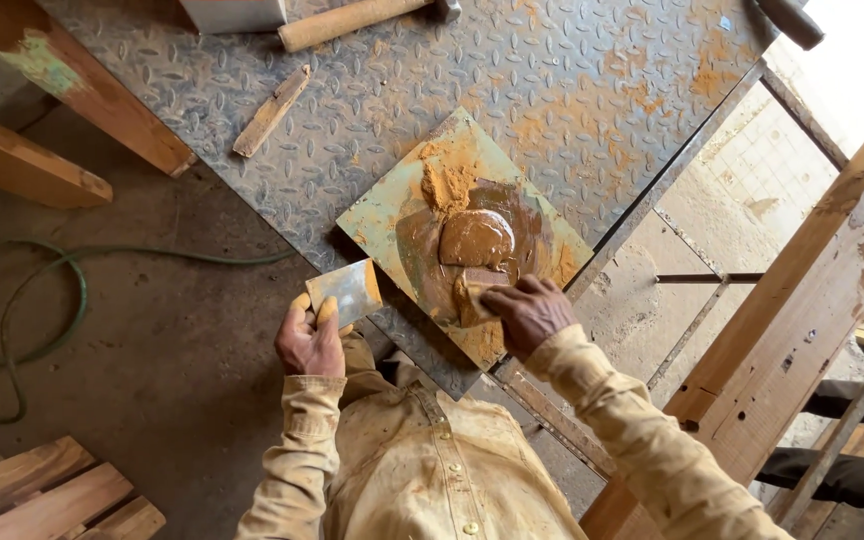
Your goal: The person mixes a brown wood filler paste with powder on a mixing board, then scoops the paste with a small spatula and presses it into holes and defects on the surface of a long wooden plank, smoothing each filled spot by hand and repeating along the plank.
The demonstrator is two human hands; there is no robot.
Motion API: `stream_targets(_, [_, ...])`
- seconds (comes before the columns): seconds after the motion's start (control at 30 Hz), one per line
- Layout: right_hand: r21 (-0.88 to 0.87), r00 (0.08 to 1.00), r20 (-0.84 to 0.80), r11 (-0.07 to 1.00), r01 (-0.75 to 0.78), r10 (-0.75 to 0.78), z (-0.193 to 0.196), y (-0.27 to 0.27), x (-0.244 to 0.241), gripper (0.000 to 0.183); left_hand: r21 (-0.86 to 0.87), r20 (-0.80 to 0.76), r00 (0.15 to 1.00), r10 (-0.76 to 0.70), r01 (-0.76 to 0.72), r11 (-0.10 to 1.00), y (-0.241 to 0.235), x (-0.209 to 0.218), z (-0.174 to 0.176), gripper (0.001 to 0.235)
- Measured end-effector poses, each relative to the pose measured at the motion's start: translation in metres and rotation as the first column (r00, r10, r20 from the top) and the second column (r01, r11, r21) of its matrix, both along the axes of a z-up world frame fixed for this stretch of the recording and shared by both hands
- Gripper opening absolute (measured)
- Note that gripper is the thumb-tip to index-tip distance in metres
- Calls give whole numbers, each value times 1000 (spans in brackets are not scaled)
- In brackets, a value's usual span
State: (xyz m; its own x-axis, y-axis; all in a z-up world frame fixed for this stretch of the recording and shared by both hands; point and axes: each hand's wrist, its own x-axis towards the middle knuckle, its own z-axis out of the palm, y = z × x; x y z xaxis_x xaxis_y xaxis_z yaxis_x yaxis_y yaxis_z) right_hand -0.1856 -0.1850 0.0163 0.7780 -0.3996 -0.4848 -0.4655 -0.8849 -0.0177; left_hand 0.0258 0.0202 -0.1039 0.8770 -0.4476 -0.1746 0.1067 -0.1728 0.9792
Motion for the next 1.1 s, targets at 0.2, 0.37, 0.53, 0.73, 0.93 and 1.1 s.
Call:
stream_targets(0.2, [222, 872, 342, 932, 287, -350, -16, -4, -22, 22, 1, -55, 998, 21, -21, 1000, 10, 2, 8, 28])
stream_targets(0.37, [226, 816, -15, 793, 566, -578, 25, -4, 14, 33, -32, -5, 1000, -3, 3, 999, 14, 0, -9, 27])
stream_targets(0.53, [45, 905, 245, 937, 348, -348, -5, -7, -11, 25, -28, -104, 994, 20, -23, 999, 11, 2, 0, 29])
stream_targets(0.73, [-238, 956, 287, 971, 9, 61, -32, 35, -25, 32, -18, -103, 995, 13, -15, 1000, 10, -2, -7, 31])
stream_targets(0.93, [5, 959, 240, 988, 154, -151, -12, 6, -6, 35, -84, -88, 996, -11, 4, 996, 5, -1, -10, 30])
stream_targets(1.1, [-84, 997, 67, 996, -24, 29, -11, 22, 1, 44, 57, -65, 998, -9, 13, 998, -2, 1, 15, 28])
